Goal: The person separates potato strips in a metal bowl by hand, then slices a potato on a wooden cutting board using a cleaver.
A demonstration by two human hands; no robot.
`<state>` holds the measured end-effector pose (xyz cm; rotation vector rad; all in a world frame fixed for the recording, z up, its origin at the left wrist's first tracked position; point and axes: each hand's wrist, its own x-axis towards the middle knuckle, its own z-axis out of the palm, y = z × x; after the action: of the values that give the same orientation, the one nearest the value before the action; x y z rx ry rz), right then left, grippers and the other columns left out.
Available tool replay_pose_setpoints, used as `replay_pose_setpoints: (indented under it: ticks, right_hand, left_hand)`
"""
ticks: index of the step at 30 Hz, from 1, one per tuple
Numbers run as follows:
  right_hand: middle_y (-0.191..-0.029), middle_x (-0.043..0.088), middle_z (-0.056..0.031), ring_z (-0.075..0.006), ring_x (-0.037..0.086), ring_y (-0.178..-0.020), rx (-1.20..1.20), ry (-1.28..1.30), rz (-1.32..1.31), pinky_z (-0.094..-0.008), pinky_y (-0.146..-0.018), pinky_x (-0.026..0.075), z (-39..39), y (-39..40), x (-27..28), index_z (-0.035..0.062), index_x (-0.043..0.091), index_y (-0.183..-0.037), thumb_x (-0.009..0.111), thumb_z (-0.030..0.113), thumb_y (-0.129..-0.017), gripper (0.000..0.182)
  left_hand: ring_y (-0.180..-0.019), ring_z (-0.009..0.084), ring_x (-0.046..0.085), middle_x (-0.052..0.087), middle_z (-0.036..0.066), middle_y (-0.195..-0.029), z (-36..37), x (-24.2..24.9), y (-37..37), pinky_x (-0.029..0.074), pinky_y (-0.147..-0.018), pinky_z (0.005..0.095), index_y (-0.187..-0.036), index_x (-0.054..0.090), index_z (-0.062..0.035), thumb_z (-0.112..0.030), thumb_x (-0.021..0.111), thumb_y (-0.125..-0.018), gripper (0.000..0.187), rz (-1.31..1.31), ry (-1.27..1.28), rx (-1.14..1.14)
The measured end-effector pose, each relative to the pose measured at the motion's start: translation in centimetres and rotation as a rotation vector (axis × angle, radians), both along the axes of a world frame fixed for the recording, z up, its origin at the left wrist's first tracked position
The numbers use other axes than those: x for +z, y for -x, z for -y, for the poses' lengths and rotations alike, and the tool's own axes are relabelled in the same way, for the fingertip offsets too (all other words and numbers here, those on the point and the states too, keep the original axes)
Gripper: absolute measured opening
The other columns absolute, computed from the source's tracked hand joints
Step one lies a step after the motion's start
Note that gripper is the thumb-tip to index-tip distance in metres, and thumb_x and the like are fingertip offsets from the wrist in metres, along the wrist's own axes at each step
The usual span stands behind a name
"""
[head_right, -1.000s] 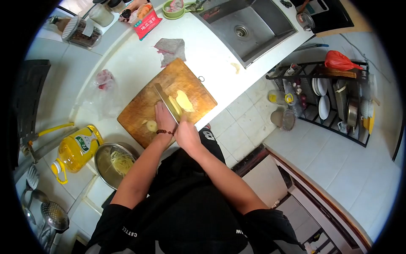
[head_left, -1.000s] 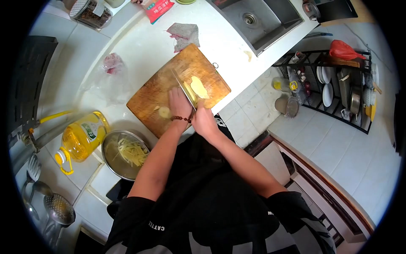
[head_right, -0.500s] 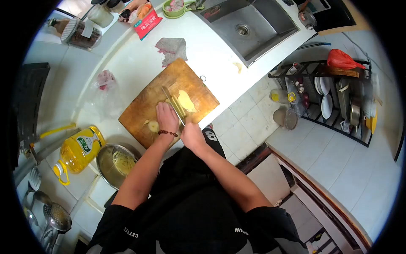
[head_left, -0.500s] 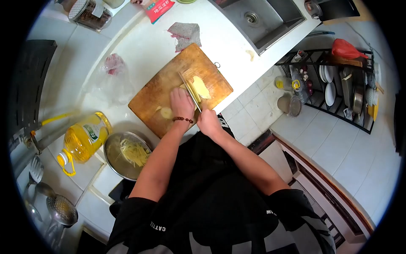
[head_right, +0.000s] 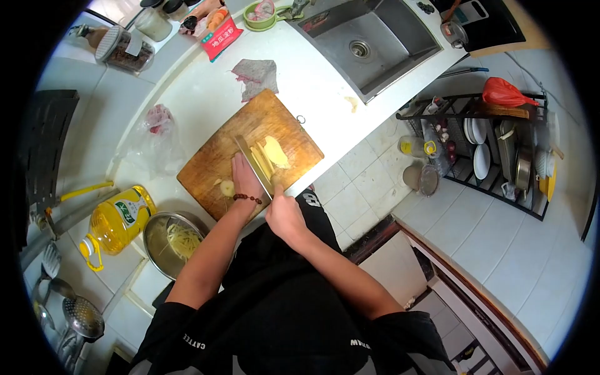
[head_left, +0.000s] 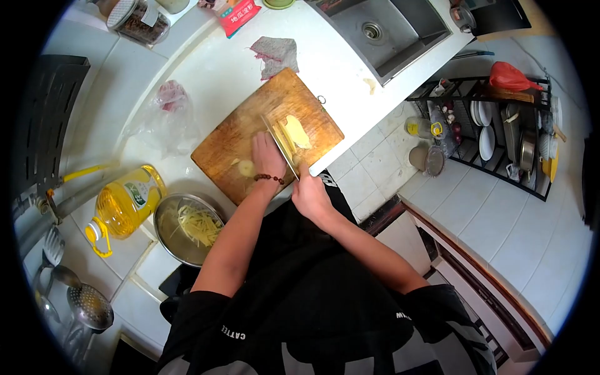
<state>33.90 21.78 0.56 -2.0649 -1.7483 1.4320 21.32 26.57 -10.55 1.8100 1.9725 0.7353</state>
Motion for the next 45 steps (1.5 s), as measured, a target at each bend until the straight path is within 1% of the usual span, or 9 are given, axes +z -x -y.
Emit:
replay_pose_setpoints:
  ticks: [6, 19, 22, 25, 31, 34, 35, 40, 45]
  right_hand:
    - [-0.081, 0.067, -0.0392, -0.0565, 0.068, -0.083, 0.004, -0.013, 0.018, -0.063, -0.078, 0.056, 0.4, -0.3, 0.4, -0.0089, 0.048, -0.109, 0.057, 0.004, -0.094, 0.021]
    - [-0.081, 0.066, -0.0396, -0.0565, 0.068, -0.083, 0.003, -0.016, 0.013, -0.0623, -0.079, 0.056, 0.5, 0.0, -0.6, -0.0105, 0.049, -0.108, 0.057, 0.0, -0.092, 0.021]
    - [-0.079, 0.064, -0.0403, -0.0574, 0.066, -0.082, -0.026, -0.068, -0.046, -0.0633, -0.074, 0.053, -0.6, 0.2, -1.6, -0.0115, 0.051, -0.102, 0.055, -0.003, -0.09, 0.015]
    - [-0.078, 0.064, -0.0401, -0.0576, 0.066, -0.082, 0.002, -0.104, -0.05, -0.0631, -0.075, 0.053, -1.4, 0.6, -1.9, -0.0123, 0.051, -0.105, 0.055, -0.004, -0.089, 0.018]
    - [-0.079, 0.064, -0.0406, -0.0582, 0.066, -0.083, -0.037, -0.054, -0.016, -0.0641, -0.076, 0.053, 0.5, 0.1, -1.4, -0.0127, 0.05, -0.113, 0.056, -0.004, -0.088, 0.027]
    - [-0.083, 0.066, -0.0412, -0.057, 0.068, -0.083, 0.0, -0.023, -0.001, -0.0622, -0.079, 0.056, 0.4, 0.0, -2.0, -0.0119, 0.048, -0.132, 0.06, -0.001, -0.088, 0.047]
    - [-0.083, 0.066, -0.0412, -0.057, 0.068, -0.083, -0.003, -0.023, -0.002, -0.0622, -0.079, 0.056, -0.1, 0.2, -2.8, -0.0119, 0.048, -0.132, 0.06, -0.001, -0.088, 0.047]
    - [-0.083, 0.067, -0.0394, -0.0567, 0.068, -0.083, -0.022, -0.075, -0.02, -0.0627, -0.078, 0.056, -1.1, 0.5, -3.8, -0.011, 0.052, -0.117, 0.06, -0.002, -0.087, 0.032]
    - [-0.083, 0.066, -0.0401, -0.0568, 0.068, -0.084, -0.009, -0.04, -0.024, -0.0628, -0.078, 0.055, 1.0, -1.0, -3.4, -0.0105, 0.051, -0.113, 0.06, -0.003, -0.087, 0.029]
  left_hand:
    - [-0.097, 0.0413, 0.052, 0.053, 0.02, -0.1, 0.1, -0.7, 0.1, 0.045, -0.086, 0.0503, -0.097, 0.056, -0.0003, -0.014, 0.066, -0.088, 0.02, -0.04, -0.009, -0.036]
    - [-0.095, 0.0399, 0.048, 0.053, 0.019, -0.098, -0.1, 1.4, -0.2, 0.042, -0.086, 0.0495, -0.097, 0.06, -0.001, -0.017, 0.066, -0.087, 0.02, -0.001, 0.003, -0.075]
    - [-0.095, 0.0407, 0.049, 0.054, 0.019, -0.099, -0.1, 0.8, -0.2, 0.042, -0.086, 0.0501, -0.097, 0.059, 0.0001, -0.016, 0.064, -0.089, 0.019, -0.002, 0.015, -0.071]
    - [-0.097, 0.0413, 0.05, 0.054, 0.02, -0.101, -0.1, -0.6, -0.2, 0.042, -0.086, 0.0508, -0.097, 0.058, 0.0007, -0.015, 0.063, -0.09, 0.018, 0.025, 0.017, 0.015]
    - [-0.097, 0.0423, 0.05, 0.053, 0.021, -0.102, 0.0, -0.1, -0.3, 0.043, -0.085, 0.052, -0.099, 0.057, 0.001, -0.015, 0.063, -0.09, 0.019, 0.02, 0.018, -0.01]
    - [-0.095, 0.0427, 0.051, 0.053, 0.022, -0.101, 0.2, -0.3, -0.3, 0.043, -0.085, 0.0525, -0.098, 0.056, 0.0008, -0.014, 0.063, -0.09, 0.018, 0.033, 0.008, -0.008]
    - [-0.095, 0.0427, 0.051, 0.053, 0.022, -0.101, 0.2, -0.3, -0.2, 0.043, -0.085, 0.0525, -0.098, 0.056, 0.0008, -0.014, 0.063, -0.09, 0.018, 0.033, 0.008, -0.011]
    - [-0.098, 0.0437, 0.05, 0.051, 0.022, -0.101, 0.1, -0.3, -0.3, 0.043, -0.087, 0.0514, -0.1, 0.054, 0.0012, -0.009, 0.064, -0.089, 0.018, 0.023, 0.049, 0.012]
    - [-0.096, 0.0459, 0.049, 0.05, 0.023, -0.101, 0.3, -1.3, -0.3, 0.041, -0.086, 0.0534, -0.099, 0.053, 0.0017, -0.007, 0.059, -0.091, 0.014, 0.017, -0.05, -0.018]
